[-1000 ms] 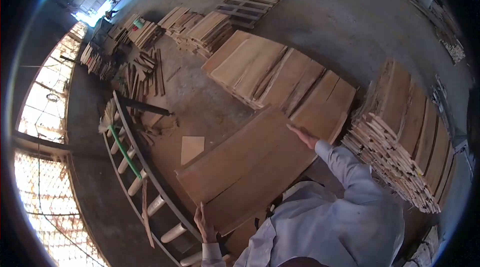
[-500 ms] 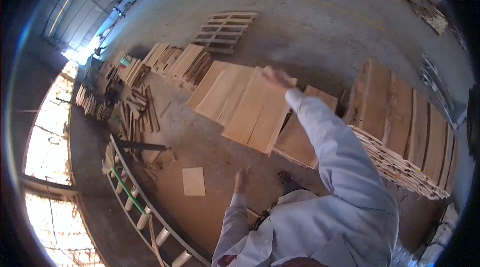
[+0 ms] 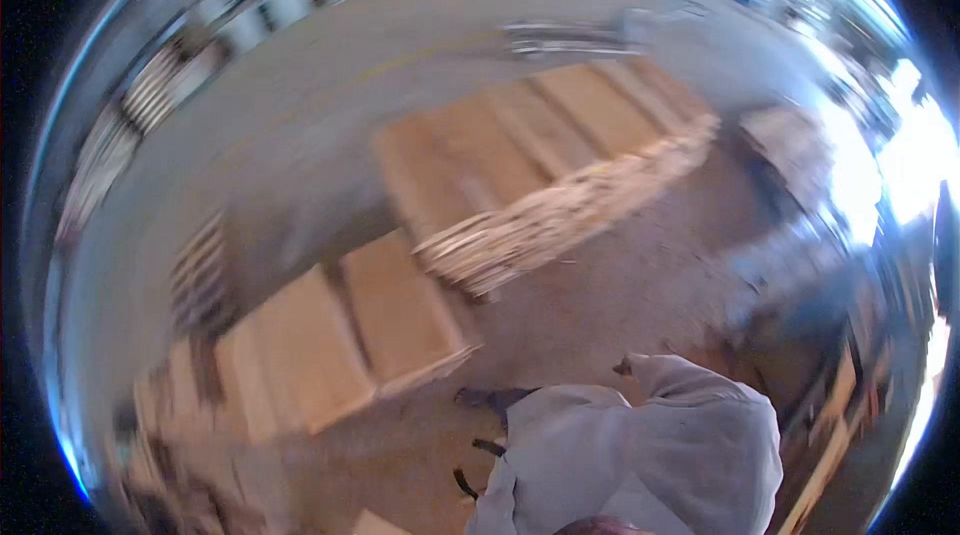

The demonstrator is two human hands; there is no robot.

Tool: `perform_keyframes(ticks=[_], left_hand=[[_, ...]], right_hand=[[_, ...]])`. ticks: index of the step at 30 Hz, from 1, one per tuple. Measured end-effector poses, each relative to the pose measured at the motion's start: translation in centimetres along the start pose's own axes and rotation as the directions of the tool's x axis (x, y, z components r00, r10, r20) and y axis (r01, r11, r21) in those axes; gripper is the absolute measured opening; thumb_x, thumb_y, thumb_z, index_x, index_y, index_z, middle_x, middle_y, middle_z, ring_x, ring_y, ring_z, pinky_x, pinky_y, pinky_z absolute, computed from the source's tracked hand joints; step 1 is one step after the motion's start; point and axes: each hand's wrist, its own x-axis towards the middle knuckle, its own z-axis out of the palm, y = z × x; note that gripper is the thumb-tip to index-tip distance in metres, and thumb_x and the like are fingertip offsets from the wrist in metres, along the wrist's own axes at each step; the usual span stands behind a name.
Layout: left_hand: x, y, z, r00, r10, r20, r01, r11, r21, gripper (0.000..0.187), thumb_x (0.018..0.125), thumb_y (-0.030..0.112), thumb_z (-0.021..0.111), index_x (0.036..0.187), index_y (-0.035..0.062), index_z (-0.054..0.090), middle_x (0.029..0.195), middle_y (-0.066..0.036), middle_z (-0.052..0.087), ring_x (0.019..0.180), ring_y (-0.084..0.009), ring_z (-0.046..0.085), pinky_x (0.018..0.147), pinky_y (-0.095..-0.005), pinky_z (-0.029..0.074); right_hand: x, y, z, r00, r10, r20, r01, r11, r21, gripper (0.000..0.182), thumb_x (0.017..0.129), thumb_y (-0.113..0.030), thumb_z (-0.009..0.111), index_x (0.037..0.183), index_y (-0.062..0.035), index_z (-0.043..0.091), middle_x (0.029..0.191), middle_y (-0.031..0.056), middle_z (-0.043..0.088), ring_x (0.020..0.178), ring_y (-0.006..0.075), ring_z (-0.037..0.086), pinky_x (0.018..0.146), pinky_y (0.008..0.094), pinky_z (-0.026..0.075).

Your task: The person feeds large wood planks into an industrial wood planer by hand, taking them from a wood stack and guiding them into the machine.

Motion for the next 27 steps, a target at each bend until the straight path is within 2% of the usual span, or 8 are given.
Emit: perform_keyframes(ticks=[4, 11, 20, 22, 23, 24, 25, 27], left_hand=[[3.6, 5.7, 0.7, 0.993, -0.066, 0.101, 0.059, 0.995, 0.075, 0.03, 0.099, 0.034, 0.057, 0.116, 0.01, 0.065, 0.097, -0.013, 0.069, 0.086, -0.0292, 0.068, 0.07, -0.0407, 0.053], [7.5, 16.2, 4.1, 0.986, -0.079, 0.148, 0.045, 0.975, 0.217, 0.032, 0.099, 0.035, 0.057, 0.116, 0.0087, 0.063, 0.094, -0.012, 0.068, 0.081, -0.0277, 0.067, 0.064, -0.0397, 0.052], [9.5, 30.5, 19.6, 0.973, -0.09, 0.212, 0.032, 0.964, 0.264, 0.033, 0.099, 0.035, 0.058, 0.116, 0.0071, 0.061, 0.09, -0.01, 0.067, 0.075, -0.0258, 0.066, 0.057, -0.0384, 0.051], [10.1, 34.6, 23.5, 0.962, -0.086, 0.261, 0.018, 0.968, 0.252, 0.034, 0.099, 0.035, 0.058, 0.116, 0.0068, 0.06, 0.089, -0.01, 0.067, 0.073, -0.0253, 0.066, 0.056, -0.0381, 0.051], [10.9, 36.8, 25.7, 0.95, -0.086, 0.301, 0.016, 0.974, 0.225, 0.034, 0.099, 0.036, 0.058, 0.116, 0.0066, 0.06, 0.089, -0.01, 0.066, 0.072, -0.0251, 0.066, 0.055, -0.038, 0.051], [11.6, 39.2, 28.1, 0.928, -0.088, 0.363, 0.023, 0.983, 0.18, 0.034, 0.099, 0.036, 0.058, 0.116, 0.0064, 0.06, 0.088, -0.009, 0.066, 0.072, -0.0249, 0.066, 0.054, -0.0379, 0.051], [12.3, 41.5, 30.6, 0.902, -0.106, 0.419, 0.048, 0.988, 0.147, 0.034, 0.099, 0.036, 0.058, 0.116, 0.0062, 0.06, 0.088, -0.009, 0.066, 0.071, -0.0247, 0.065, 0.053, -0.0377, 0.051], [13.7, 46.0, 36.0, 0.839, -0.13, 0.529, 0.059, 0.987, 0.15, 0.035, 0.099, 0.036, 0.058, 0.117, 0.0059, 0.059, 0.087, -0.009, 0.066, 0.069, -0.0243, 0.065, 0.052, -0.0374, 0.05]], right_hand=[[-2.7, 10.9, 9.4, 0.994, 0.084, -0.067, -0.066, 0.97, 0.234, 0.056, 0.1, -0.056, 0.044, 0.107, -0.011, 0.077, 0.107, 0.0162, 0.074, 0.086, 0.037, 0.072, 0.084, 0.0494, 0.056], [-11.6, 4.4, 7.3, 0.86, 0.489, -0.148, -0.191, 0.577, 0.794, 0.055, 0.092, -0.057, 0.059, 0.105, -0.0071, 0.076, 0.111, 0.0226, 0.072, 0.108, 0.0384, 0.067, 0.095, 0.0458, 0.051], [-13.3, 20.9, 10.7, 0.717, 0.697, -0.014, -0.217, 0.243, 0.946, 0.056, 0.092, -0.054, 0.06, 0.093, 0.0006, 0.075, 0.089, 0.0209, 0.074, 0.086, 0.0343, 0.071, 0.081, 0.0447, 0.054], [-11.8, 27.1, 13.7, 0.686, 0.725, -0.063, -0.139, 0.215, 0.967, 0.062, 0.091, -0.06, 0.06, 0.088, 0.0008, 0.074, 0.078, 0.0212, 0.072, 0.074, 0.0357, 0.07, 0.072, 0.046, 0.054], [-12.7, 28.7, 13.4, 0.52, 0.811, -0.269, -0.107, 0.374, 0.921, 0.064, 0.091, -0.06, 0.06, 0.09, 0.0026, 0.074, 0.085, 0.0238, 0.073, 0.08, 0.0399, 0.07, 0.073, 0.0478, 0.054], [-13.2, 31.8, 12.9, 0.712, 0.692, 0.119, -0.247, 0.088, 0.965, 0.066, 0.092, -0.06, 0.059, 0.096, 0.0048, 0.073, 0.097, 0.0269, 0.072, 0.093, 0.0422, 0.07, 0.082, 0.0489, 0.054], [-13.5, 32.3, 13.2, 0.515, 0.857, -0.002, -0.171, 0.105, 0.98, 0.066, 0.092, -0.061, 0.058, 0.097, 0.0032, 0.074, 0.104, 0.0269, 0.071, 0.1, 0.0404, 0.069, 0.087, 0.0481, 0.053], [-13.9, 35.1, 12.7, 0.574, 0.802, 0.168, -0.218, -0.048, 0.975, 0.059, 0.093, -0.057, 0.058, 0.101, -0.0007, 0.075, 0.107, 0.0234, 0.072, 0.103, 0.0394, 0.068, 0.089, 0.0467, 0.053]])
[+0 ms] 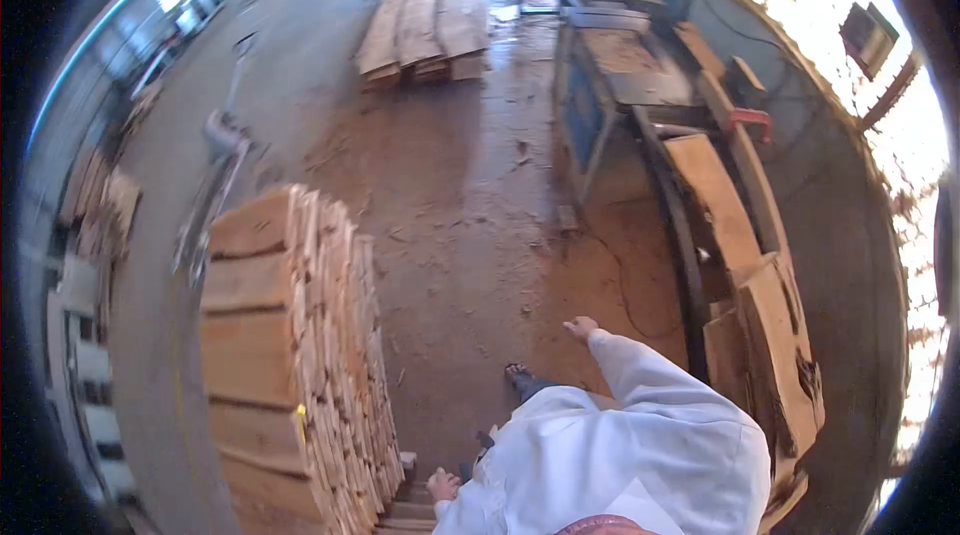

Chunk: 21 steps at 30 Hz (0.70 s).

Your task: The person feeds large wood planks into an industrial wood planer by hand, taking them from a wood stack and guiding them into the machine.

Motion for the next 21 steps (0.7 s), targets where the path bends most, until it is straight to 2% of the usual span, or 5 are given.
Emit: perform_keyframes(ticks=[14, 16, 17, 18, 21], left_hand=[[17.8, 26.9, 20.0, 0.995, 0.089, 0.036, -0.084, 0.633, 0.769, 0.044, 0.097, 0.038, 0.063, 0.098, -0.0052, 0.074, 0.085, -0.015, 0.074, 0.072, -0.021, 0.074, 0.061, -0.0346, 0.058], [22.3, 29.2, 23.1, 0.991, 0.087, 0.101, -0.132, 0.706, 0.696, 0.043, 0.096, 0.038, 0.064, 0.096, -0.004, 0.075, 0.084, -0.014, 0.074, 0.074, -0.0204, 0.074, 0.063, -0.0348, 0.058], [23.4, 30.7, 24.1, 0.988, 0.089, 0.128, -0.152, 0.734, 0.662, 0.042, 0.095, 0.038, 0.065, 0.096, -0.0034, 0.075, 0.084, -0.013, 0.074, 0.076, -0.0201, 0.074, 0.064, -0.0349, 0.058], [24.0, 32.9, 25.5, 0.972, 0.148, 0.18, -0.233, 0.578, 0.782, 0.043, 0.093, 0.04, 0.065, 0.096, -0.0023, 0.075, 0.086, -0.015, 0.075, 0.08, -0.0239, 0.074, 0.07, -0.0379, 0.058], [28.3, 38.0, 29.3, 0.912, 0.28, 0.301, -0.356, 0.172, 0.919, 0.049, 0.086, 0.047, 0.065, 0.097, 0.0004, 0.076, 0.093, -0.022, 0.074, 0.092, -0.0374, 0.072, 0.09, -0.0456, 0.054]], right_hand=[[4.4, 5.8, 6.1, 0.984, 0.008, 0.179, -0.047, 0.975, 0.216, 0.063, 0.098, -0.057, 0.048, 0.11, -0.001, 0.074, 0.108, 0.0217, 0.073, 0.1, 0.0381, 0.07, 0.09, 0.0495, 0.052], [0.4, -2.2, -2.6, 0.923, 0.261, 0.281, -0.278, 0.96, 0.021, 0.069, 0.097, -0.058, 0.047, 0.113, 0.0042, 0.07, 0.125, 0.026, 0.066, 0.118, 0.0437, 0.062, 0.101, 0.0481, 0.048], [4.5, 4.2, 3.1, 0.949, 0.011, 0.316, 0.071, 0.966, -0.248, 0.073, 0.098, -0.061, 0.042, 0.12, 0.0037, 0.068, 0.129, 0.025, 0.064, 0.122, 0.0437, 0.06, 0.104, 0.0467, 0.046], [5.3, 2.4, 1.7, 0.877, 0.425, 0.226, -0.395, 0.904, -0.166, 0.074, 0.098, -0.062, 0.041, 0.12, 0.0024, 0.069, 0.129, 0.0256, 0.064, 0.124, 0.0424, 0.059, 0.105, 0.045, 0.046], [9.5, -1.0, -1.8, 0.86, 0.444, 0.251, -0.438, 0.895, -0.082, 0.062, 0.098, -0.055, 0.044, 0.116, -0.0033, 0.072, 0.121, 0.0268, 0.067, 0.116, 0.0418, 0.064, 0.099, 0.0469, 0.049]])
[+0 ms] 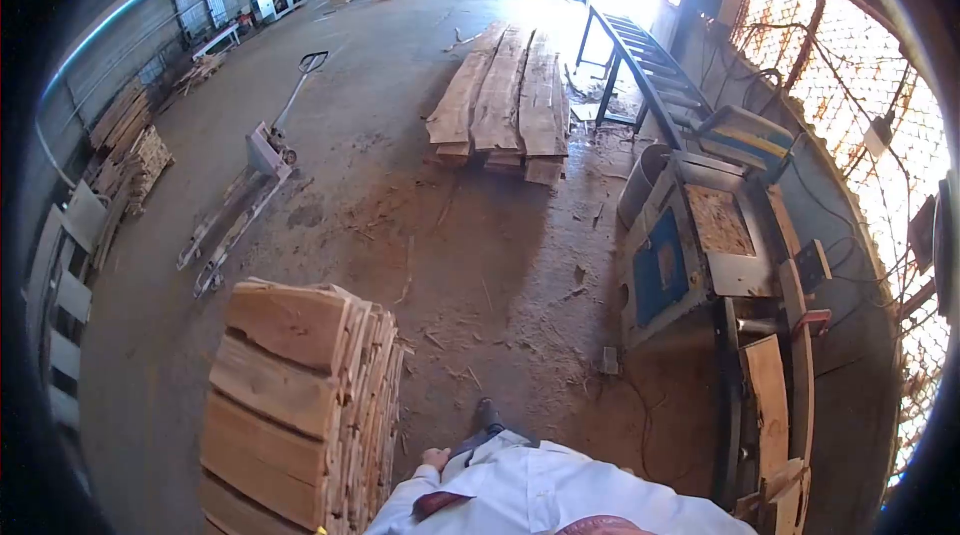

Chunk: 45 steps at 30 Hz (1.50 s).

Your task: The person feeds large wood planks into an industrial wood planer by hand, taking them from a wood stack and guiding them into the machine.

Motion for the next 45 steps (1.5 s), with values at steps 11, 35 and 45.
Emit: perform_keyframes(ticks=[11, 35, 45], left_hand=[[15.5, 12.0, -11.6, 0.973, 0.205, 0.102, -0.149, 0.905, -0.399, 0.042, 0.1, 0.033, 0.06, 0.094, -0.0075, 0.067, 0.084, -0.012, 0.07, 0.079, -0.0217, 0.068, 0.066, -0.0341, 0.055], [38.3, 34.6, -28.1, 0.926, 0.133, 0.354, -0.179, 0.979, 0.102, 0.042, 0.101, 0.033, 0.059, 0.105, -0.0078, 0.066, 0.094, -0.013, 0.071, 0.084, -0.0225, 0.07, 0.073, -0.0342, 0.056], [47.9, 48.1, -29.6, 0.687, 0.544, 0.482, -0.708, 0.651, 0.274, 0.034, 0.098, 0.03, 0.064, 0.115, 0.0005, 0.067, 0.094, -0.013, 0.07, 0.082, -0.027, 0.068, 0.075, -0.0361, 0.055]], right_hand=[[-11.2, -35.0, -22.8, 0.779, -0.264, -0.569, 0.511, 0.793, 0.332, 0.041, 0.095, -0.041, 0.062, 0.109, -0.0034, 0.072, 0.11, 0.0195, 0.072, 0.104, 0.0355, 0.068, 0.092, 0.0428, 0.052], [12.4, -40.1, -25.1, 0.897, 0.22, -0.382, 0.169, 0.63, 0.758, 0.052, 0.09, -0.055, 0.063, 0.097, -0.0049, 0.077, 0.103, 0.0205, 0.073, 0.099, 0.0362, 0.07, 0.087, 0.0448, 0.053], [13.1, -42.2, -31.3, 0.894, 0.368, -0.256, 0.087, 0.418, 0.904, 0.049, 0.091, -0.051, 0.064, 0.103, -0.0049, 0.075, 0.109, 0.0197, 0.073, 0.105, 0.0362, 0.068, 0.091, 0.0453, 0.052]])
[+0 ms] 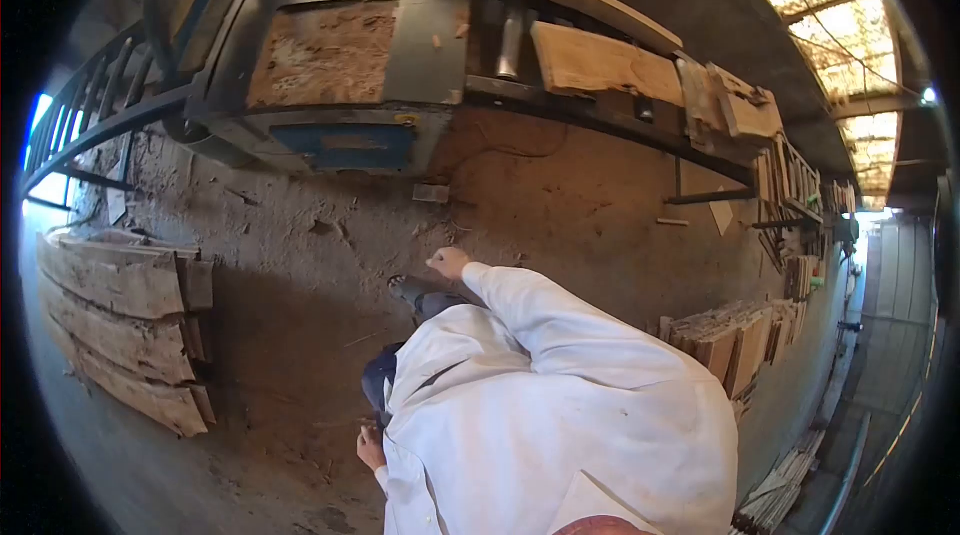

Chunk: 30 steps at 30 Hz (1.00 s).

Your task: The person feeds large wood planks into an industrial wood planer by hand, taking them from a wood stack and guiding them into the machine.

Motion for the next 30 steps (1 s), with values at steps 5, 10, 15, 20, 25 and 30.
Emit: perform_keyframes(ticks=[5, 10, 15, 20, 25, 30], left_hand=[[3.3, 5.4, -3.5, 0.934, -0.356, 0.015, 0.329, 0.846, -0.419, 0.029, 0.094, 0.032, 0.068, 0.092, 0.0031, 0.071, 0.072, -0.004, 0.064, 0.063, -0.0129, 0.056, 0.057, -0.0311, 0.045], [8.6, -3.7, -4.6, 0.875, -0.479, -0.07, 0.396, 0.792, -0.465, 0.044, 0.093, 0.043, 0.063, 0.092, 0.0013, 0.076, 0.084, -0.013, 0.075, 0.076, -0.0218, 0.074, 0.072, -0.0375, 0.058], [10.9, -6.8, -8.5, 0.85, -0.502, -0.161, 0.373, 0.788, -0.489, 0.043, 0.094, 0.042, 0.062, 0.089, 0.0018, 0.076, 0.079, -0.011, 0.075, 0.075, -0.0212, 0.074, 0.072, -0.0353, 0.057], [9.5, -14.0, -10.8, 0.793, -0.606, -0.058, 0.43, 0.626, -0.651, 0.044, 0.096, 0.04, 0.062, 0.083, 0.0004, 0.074, 0.075, -0.012, 0.073, 0.067, -0.0201, 0.073, 0.065, -0.0358, 0.056], [8.3, -18.3, -14.6, 0.71, -0.703, 0.043, 0.536, 0.5, -0.68, 0.044, 0.096, 0.04, 0.062, 0.083, -0.001, 0.074, 0.078, -0.012, 0.074, 0.066, -0.0203, 0.073, 0.065, -0.0353, 0.057], [9.0, -20.1, -18.4, 0.64, -0.767, 0.042, 0.481, 0.357, -0.801, 0.041, 0.096, 0.037, 0.063, 0.084, -0.0006, 0.072, 0.076, -0.012, 0.073, 0.064, -0.0188, 0.072, 0.057, -0.0337, 0.056]], right_hand=[[-0.2, 6.4, 2.4, 0.987, 0.154, 0.04, -0.15, 0.821, 0.551, 0.036, 0.099, -0.037, 0.059, 0.109, -0.0045, 0.071, 0.107, 0.012, 0.072, 0.09, 0.0242, 0.068, 0.081, 0.0372, 0.054], [0.1, 9.0, 2.6, 0.916, -0.366, 0.168, 0.401, 0.865, -0.302, 0.036, 0.097, -0.038, 0.055, 0.093, -0.0034, 0.061, 0.075, 0.0178, 0.066, 0.069, 0.0356, 0.064, 0.063, 0.0511, 0.05], [2.2, 4.2, 5.6, 0.797, -0.359, 0.485, 0.603, 0.488, -0.631, 0.036, 0.096, -0.038, 0.048, 0.092, -0.0057, 0.063, 0.083, 0.0245, 0.069, 0.078, 0.0432, 0.068, 0.068, 0.0573, 0.051], [6.2, -12.2, 12.2, 0.789, -0.285, 0.544, 0.612, 0.304, -0.73, 0.035, 0.097, -0.038, 0.047, 0.1, -0.008, 0.065, 0.094, 0.0242, 0.071, 0.088, 0.0431, 0.069, 0.077, 0.0559, 0.053], [11.2, -31.5, 20.7, 0.931, -0.251, 0.265, 0.233, 0.968, 0.097, 0.033, 0.098, -0.035, 0.064, 0.103, -0.0027, 0.066, 0.086, 0.0054, 0.066, 0.072, 0.0163, 0.065, 0.06, 0.0309, 0.051], [11.0, -46.5, 27.9, 0.89, -0.333, 0.312, 0.345, 0.939, 0.018, 0.033, 0.099, -0.033, 0.065, 0.107, -0.0014, 0.067, 0.088, 0.0045, 0.068, 0.072, 0.0136, 0.064, 0.061, 0.0301, 0.052]])
